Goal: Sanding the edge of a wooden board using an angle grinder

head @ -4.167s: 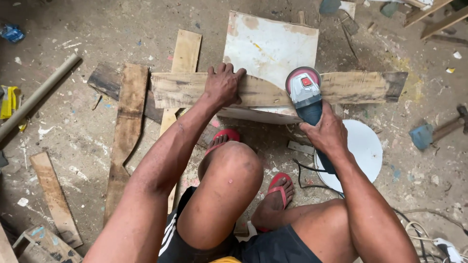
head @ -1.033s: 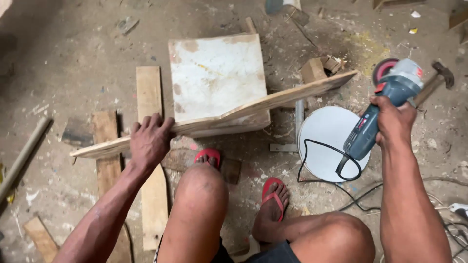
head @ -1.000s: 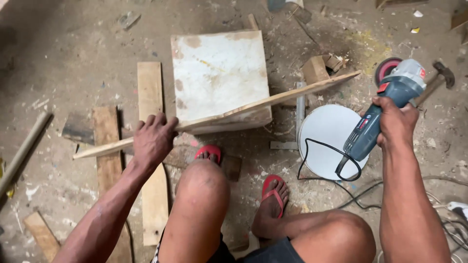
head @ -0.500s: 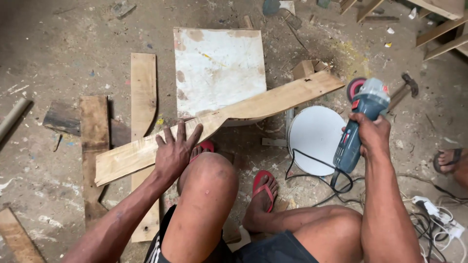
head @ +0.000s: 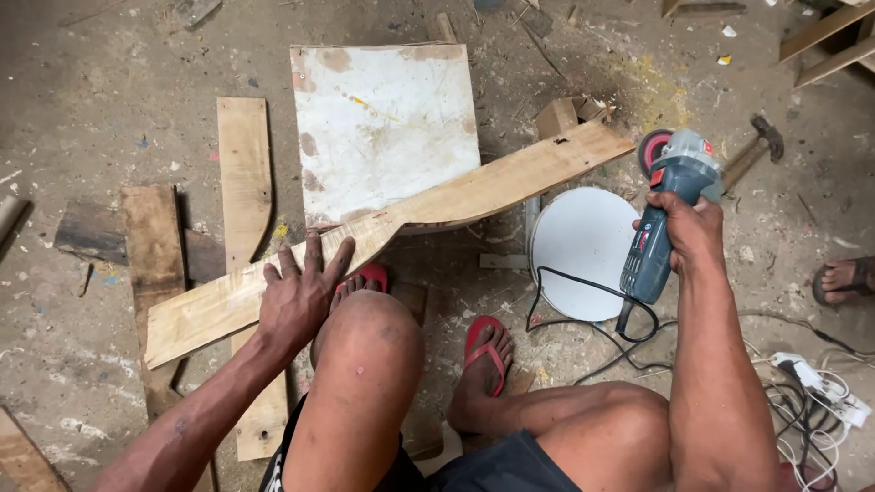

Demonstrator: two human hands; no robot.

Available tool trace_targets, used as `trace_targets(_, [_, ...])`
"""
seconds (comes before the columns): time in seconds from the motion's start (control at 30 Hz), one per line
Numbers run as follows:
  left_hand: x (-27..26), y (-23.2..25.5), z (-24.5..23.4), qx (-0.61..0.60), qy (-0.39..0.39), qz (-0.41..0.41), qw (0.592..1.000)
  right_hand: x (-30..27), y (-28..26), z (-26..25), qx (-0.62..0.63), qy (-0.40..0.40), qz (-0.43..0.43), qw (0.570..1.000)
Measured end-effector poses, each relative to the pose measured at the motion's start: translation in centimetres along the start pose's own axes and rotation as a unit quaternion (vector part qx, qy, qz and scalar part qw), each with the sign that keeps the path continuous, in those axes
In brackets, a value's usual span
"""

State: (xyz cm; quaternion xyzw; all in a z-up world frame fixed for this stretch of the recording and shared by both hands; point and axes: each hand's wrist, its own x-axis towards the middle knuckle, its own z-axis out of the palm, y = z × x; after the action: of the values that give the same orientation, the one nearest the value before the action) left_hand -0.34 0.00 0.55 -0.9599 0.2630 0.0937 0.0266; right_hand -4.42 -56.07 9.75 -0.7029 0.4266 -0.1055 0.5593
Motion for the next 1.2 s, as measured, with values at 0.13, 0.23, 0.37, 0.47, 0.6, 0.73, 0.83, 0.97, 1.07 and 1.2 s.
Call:
trace_targets(0.13, [-0.1,0.0,-0.3,-0.003,0.005,0.001,1.0,0.1,-0.4,0.4,-0.002,0.002,0.005,1.0])
trace_targets(0.23, [0.0,-0.1,0.0,-0.009,0.001,0.004,1.0,0.0,-0.5,0.5,-0.01,-0.004,0.007,1.0])
trace_targets(0.37, [0.1,-0.1,-0.2,-0.019,-0.035,0.001,0.999,-0.3,-0.6,0.8,-0.013,-0.02,0.012,1.0])
trace_targets(0.47, [0.1,-0.1,-0.6,-0.038,-0.05,-0.003,0.998,-1.6,-1.2,1.4,-0.042,-0.024,0.01,0.999])
trace_targets(0.6, [0.0,0.2,-2.1,-0.041,-0.031,-0.002,0.999,-4.3,-1.8,3.2,-0.108,-0.021,0.012,0.994])
trace_targets(0.73, [-0.5,0.9,-5.3,0.007,-0.075,-0.007,0.997,-7.8,-1.4,5.2,-0.112,0.004,-0.064,0.992])
trace_targets(0.83, [-0.3,0.6,-4.5,-0.007,-0.073,-0.007,0.997,-10.4,-2.3,6.5,-0.143,-0.012,-0.066,0.987])
trace_targets(0.97, [0.1,0.1,-3.0,-0.044,-0.077,-0.004,0.996,-13.1,-2.7,7.6,-0.172,-0.046,-0.061,0.982])
trace_targets(1.07, [0.6,0.0,-1.3,-0.052,-0.066,-0.009,0.996,-13.4,-2.2,7.9,-0.206,-0.069,-0.072,0.973])
trace_targets(1.2, [0.9,-0.1,-0.9,-0.063,-0.05,-0.009,0.997,-15.2,-2.7,9.3,-0.24,-0.091,-0.085,0.963])
